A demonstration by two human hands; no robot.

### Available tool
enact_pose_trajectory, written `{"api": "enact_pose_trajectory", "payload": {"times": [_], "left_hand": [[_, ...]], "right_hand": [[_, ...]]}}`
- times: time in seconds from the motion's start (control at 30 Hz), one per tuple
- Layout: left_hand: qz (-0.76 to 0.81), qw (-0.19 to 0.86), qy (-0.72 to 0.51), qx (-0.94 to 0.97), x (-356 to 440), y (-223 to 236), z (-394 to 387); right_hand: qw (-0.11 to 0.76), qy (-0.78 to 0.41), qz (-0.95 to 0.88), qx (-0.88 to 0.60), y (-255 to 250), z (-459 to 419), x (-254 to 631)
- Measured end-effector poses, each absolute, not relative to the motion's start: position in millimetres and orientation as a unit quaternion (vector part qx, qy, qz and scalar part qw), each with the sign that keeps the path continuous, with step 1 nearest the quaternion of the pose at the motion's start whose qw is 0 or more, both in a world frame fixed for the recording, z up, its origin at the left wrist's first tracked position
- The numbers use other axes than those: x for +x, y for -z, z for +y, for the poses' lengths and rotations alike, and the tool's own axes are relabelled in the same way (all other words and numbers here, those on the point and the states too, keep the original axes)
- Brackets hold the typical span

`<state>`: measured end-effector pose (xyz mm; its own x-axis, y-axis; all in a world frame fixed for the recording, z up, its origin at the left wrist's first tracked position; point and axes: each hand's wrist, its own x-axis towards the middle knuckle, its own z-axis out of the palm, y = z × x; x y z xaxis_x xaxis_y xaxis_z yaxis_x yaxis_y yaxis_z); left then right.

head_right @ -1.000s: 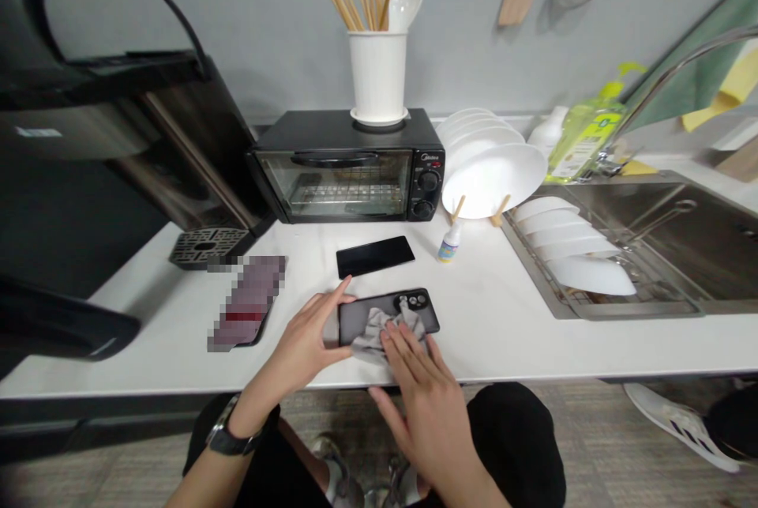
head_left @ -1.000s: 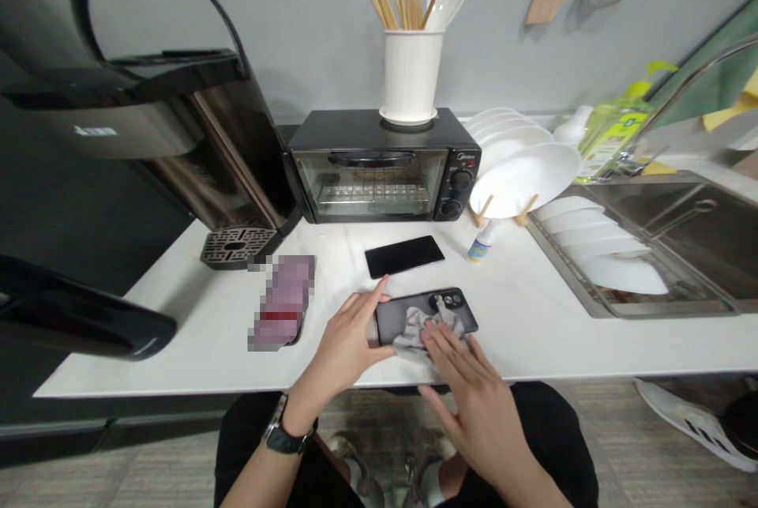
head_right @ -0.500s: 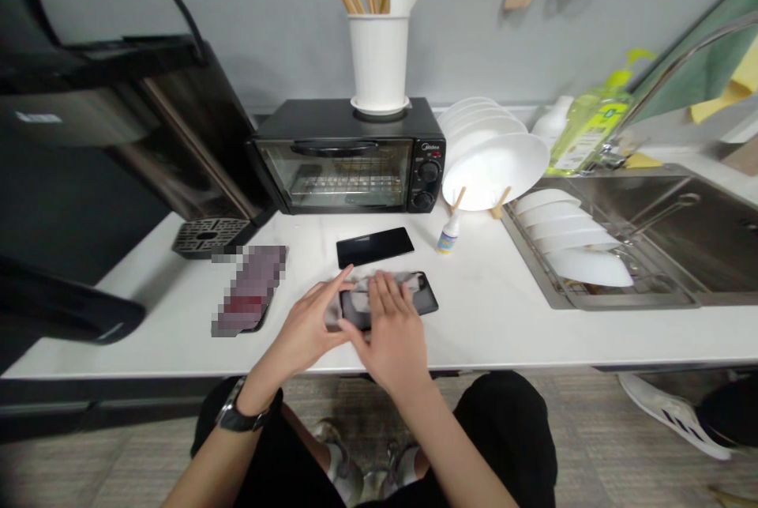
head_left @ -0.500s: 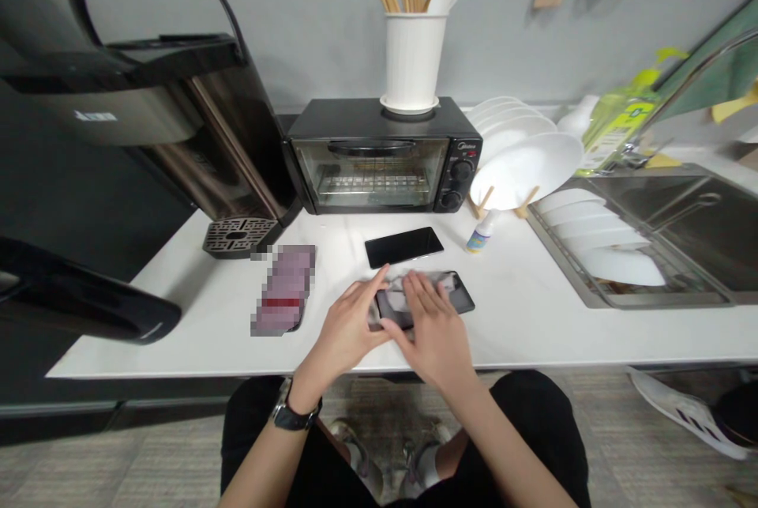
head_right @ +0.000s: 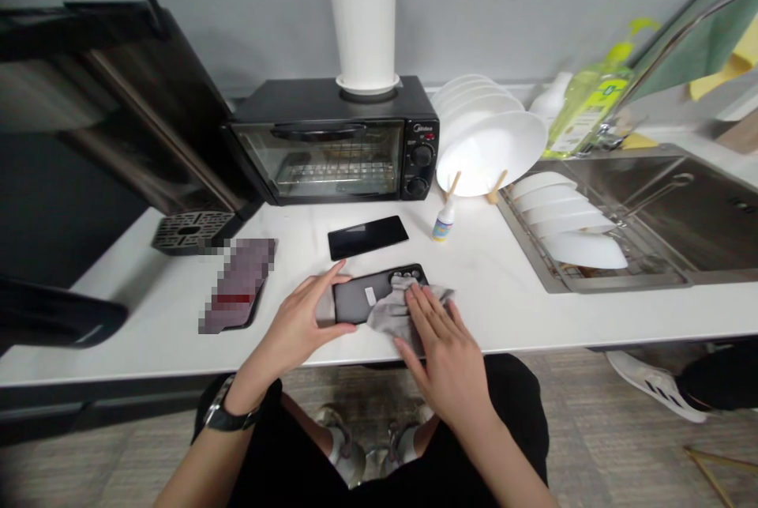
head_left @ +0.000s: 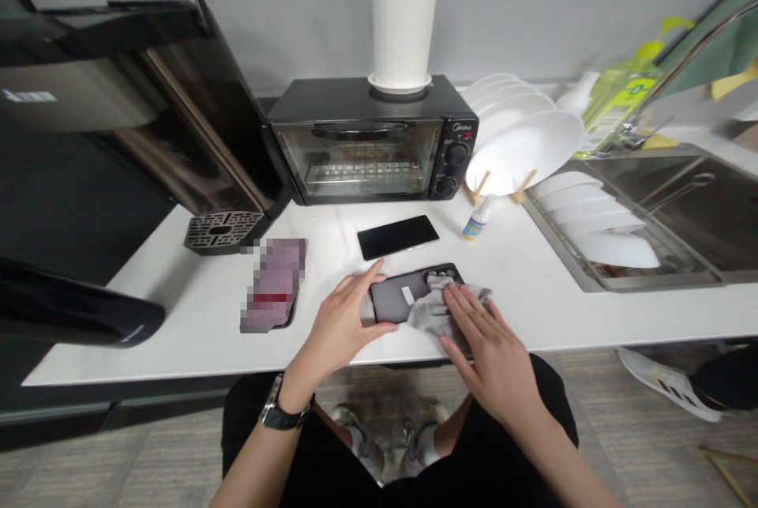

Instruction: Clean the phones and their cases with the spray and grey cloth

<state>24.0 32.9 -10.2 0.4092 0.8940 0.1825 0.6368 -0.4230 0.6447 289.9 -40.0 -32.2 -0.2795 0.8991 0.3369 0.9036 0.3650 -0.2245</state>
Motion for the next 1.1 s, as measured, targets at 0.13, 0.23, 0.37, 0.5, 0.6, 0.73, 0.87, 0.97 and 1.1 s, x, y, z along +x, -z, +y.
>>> {"api": "enact_pose_trajectory", "payload": {"times": [0.13, 0.23, 0.37, 0.5, 0.6, 0.73, 0.87, 0.97, 1.1], "left_hand": [[0.475, 0.252, -0.252, 0.805, 26.7, 6.6, 33.4], [0.473, 0.255, -0.249, 0.806, 26.8, 7.3, 33.8], [0.457, 0.248, -0.261, 0.814, 23.2, 12.4, 33.3], [0.449, 0.238, -0.266, 0.819, 20.1, 15.0, 31.8], [0.464, 0.244, -0.255, 0.813, 21.1, 13.3, 31.2], [0.475, 0.241, -0.262, 0.805, 23.7, 11.1, 31.3], [0.474, 0.237, -0.260, 0.807, 24.8, 10.9, 32.0], [0.473, 0.234, -0.258, 0.809, 25.2, 10.5, 32.6], [0.467, 0.231, -0.263, 0.812, 25.1, 12.3, 33.7]], "right_hand": [[0.229, 0.036, -0.764, -0.603, 36.7, -16.6, 288.9], [0.244, 0.024, -0.754, -0.609, 34.2, -0.7, 256.0], [0.252, -0.044, -0.776, -0.576, 26.3, 2.0, 195.6], [0.251, -0.081, -0.809, -0.526, 18.2, -16.0, 175.0], [0.224, -0.092, -0.840, -0.486, 16.2, -32.9, 199.5], [0.192, -0.050, -0.845, -0.496, 23.4, -47.4, 252.9], [0.198, 0.018, -0.802, -0.563, 33.8, -41.0, 291.4], [0.217, 0.040, -0.771, -0.598, 36.2, -20.0, 293.5], [0.241, 0.026, -0.747, -0.618, 32.2, 9.5, 249.3]]}}
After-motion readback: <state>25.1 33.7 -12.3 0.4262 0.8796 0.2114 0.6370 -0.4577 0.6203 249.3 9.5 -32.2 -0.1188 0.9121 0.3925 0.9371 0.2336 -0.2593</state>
